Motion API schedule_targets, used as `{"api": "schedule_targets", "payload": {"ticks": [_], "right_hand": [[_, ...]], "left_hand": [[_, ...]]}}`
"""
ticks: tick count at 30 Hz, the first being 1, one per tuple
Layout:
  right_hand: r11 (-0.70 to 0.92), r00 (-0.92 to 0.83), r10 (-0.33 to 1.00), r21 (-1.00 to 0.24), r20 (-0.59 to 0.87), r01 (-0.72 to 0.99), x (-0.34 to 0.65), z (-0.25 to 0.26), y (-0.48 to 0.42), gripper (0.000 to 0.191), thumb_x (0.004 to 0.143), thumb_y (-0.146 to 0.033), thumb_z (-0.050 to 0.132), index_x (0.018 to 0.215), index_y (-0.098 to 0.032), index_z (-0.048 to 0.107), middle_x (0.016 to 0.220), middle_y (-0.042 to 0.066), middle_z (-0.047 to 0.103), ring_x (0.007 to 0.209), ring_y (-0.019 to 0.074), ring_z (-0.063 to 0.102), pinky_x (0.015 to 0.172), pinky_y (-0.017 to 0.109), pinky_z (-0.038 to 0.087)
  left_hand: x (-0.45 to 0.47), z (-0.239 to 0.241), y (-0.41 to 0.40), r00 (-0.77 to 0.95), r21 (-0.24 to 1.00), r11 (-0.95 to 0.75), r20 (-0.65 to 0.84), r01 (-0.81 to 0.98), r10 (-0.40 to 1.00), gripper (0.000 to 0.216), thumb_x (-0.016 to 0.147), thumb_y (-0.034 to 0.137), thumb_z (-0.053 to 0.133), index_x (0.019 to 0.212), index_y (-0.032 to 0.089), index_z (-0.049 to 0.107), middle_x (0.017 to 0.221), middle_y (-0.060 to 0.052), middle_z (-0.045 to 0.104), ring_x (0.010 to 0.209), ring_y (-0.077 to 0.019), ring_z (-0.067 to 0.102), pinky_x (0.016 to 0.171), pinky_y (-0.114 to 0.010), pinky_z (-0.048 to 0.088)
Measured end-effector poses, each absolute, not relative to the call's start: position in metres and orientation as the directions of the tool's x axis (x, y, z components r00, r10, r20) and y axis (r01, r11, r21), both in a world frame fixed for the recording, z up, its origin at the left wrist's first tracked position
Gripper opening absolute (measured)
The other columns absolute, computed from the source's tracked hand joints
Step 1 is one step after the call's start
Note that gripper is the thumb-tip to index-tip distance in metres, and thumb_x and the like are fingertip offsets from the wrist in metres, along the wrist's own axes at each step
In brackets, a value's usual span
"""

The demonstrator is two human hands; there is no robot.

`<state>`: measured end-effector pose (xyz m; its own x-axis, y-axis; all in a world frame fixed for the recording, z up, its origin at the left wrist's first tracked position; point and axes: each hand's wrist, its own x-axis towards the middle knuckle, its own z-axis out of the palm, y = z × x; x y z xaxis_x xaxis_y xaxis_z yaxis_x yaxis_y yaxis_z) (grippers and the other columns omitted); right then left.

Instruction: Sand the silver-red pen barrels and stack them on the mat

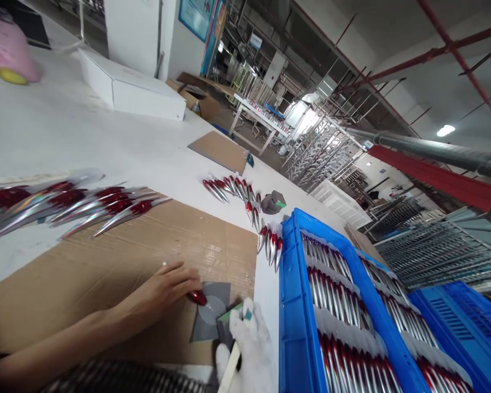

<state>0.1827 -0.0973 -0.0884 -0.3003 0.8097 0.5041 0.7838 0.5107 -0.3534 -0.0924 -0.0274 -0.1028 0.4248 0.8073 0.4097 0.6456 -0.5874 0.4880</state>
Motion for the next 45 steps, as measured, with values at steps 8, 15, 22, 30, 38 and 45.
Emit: {"api": "schedule_targets", "payload": {"ticks": [8, 15, 22, 30, 38, 45], "right_hand": [[0.547, -0.421, 0.782, -0.184, 0.459, 0.817, 0.159, -0.08, -0.06, 0.04, 0.088, -0.019, 0.064, 0.127, -0.027, 0.07, 0.152, 0.012, 0.05, 0.144, 0.0389, 0.041, 0.108, 0.06, 0.049], [0.589, -0.527, 0.754, -0.049, 0.392, 0.807, 0.153, -0.07, -0.053, 0.041, 0.079, -0.017, 0.067, 0.118, -0.027, 0.073, 0.154, 0.01, 0.049, 0.136, 0.0417, 0.049, 0.1, 0.056, 0.054], [0.511, -0.456, 0.818, -0.078, 0.35, 0.856, 0.139, -0.057, -0.042, 0.044, 0.083, -0.017, 0.067, 0.124, -0.032, 0.073, 0.15, 0.008, 0.054, 0.136, 0.0403, 0.051, 0.103, 0.059, 0.051], [0.562, -0.523, 0.804, -0.076, 0.281, 0.824, 0.144, -0.05, -0.034, 0.045, 0.08, -0.017, 0.069, 0.121, -0.034, 0.074, 0.149, 0.006, 0.054, 0.132, 0.0411, 0.055, 0.098, 0.058, 0.055], [0.611, -0.605, 0.777, 0.024, 0.174, 0.791, 0.146, -0.046, -0.033, 0.046, 0.072, -0.019, 0.075, 0.115, -0.037, 0.075, 0.149, 0.005, 0.055, 0.13, 0.0421, 0.057, 0.092, 0.055, 0.058], [0.624, -0.612, 0.727, 0.073, 0.312, 0.778, 0.165, -0.052, -0.042, 0.042, 0.071, -0.021, 0.073, 0.112, -0.03, 0.075, 0.147, 0.006, 0.057, 0.126, 0.0387, 0.06, 0.089, 0.046, 0.06]], "left_hand": [[-0.083, -0.12, -0.023, 0.328, 0.458, -0.501, 0.406, 0.734, 0.853, 0.049, 0.093, -0.003, 0.045, 0.12, 0.031, 0.068, 0.129, 0.003, 0.074, 0.141, -0.0221, 0.052, 0.121, -0.047, 0.023], [-0.078, -0.13, -0.025, 0.299, 0.426, -0.48, 0.425, 0.767, 0.855, 0.045, 0.096, 0.002, 0.045, 0.125, 0.028, 0.068, 0.134, -0.003, 0.074, 0.14, -0.0257, 0.055, 0.116, -0.049, 0.036], [-0.079, -0.132, -0.028, 0.258, 0.428, -0.465, 0.456, 0.775, 0.852, 0.045, 0.096, 0.005, 0.049, 0.127, 0.03, 0.07, 0.133, -0.003, 0.075, 0.134, -0.0232, 0.062, 0.117, -0.047, 0.04], [-0.081, -0.138, -0.027, 0.273, 0.422, -0.484, 0.469, 0.767, 0.84, 0.041, 0.1, 0.011, 0.047, 0.128, 0.029, 0.071, 0.131, -0.005, 0.076, 0.13, -0.0236, 0.065, 0.116, -0.049, 0.043], [-0.081, -0.142, -0.028, 0.279, 0.414, -0.489, 0.47, 0.768, 0.837, 0.039, 0.103, 0.013, 0.044, 0.129, 0.028, 0.069, 0.129, -0.006, 0.077, 0.129, -0.0252, 0.066, 0.114, -0.052, 0.044], [-0.079, -0.146, -0.023, 0.284, 0.411, -0.493, 0.472, 0.767, 0.835, 0.036, 0.102, 0.014, 0.047, 0.127, 0.029, 0.069, 0.128, -0.004, 0.078, 0.126, -0.0257, 0.068, 0.112, -0.051, 0.045]]}}
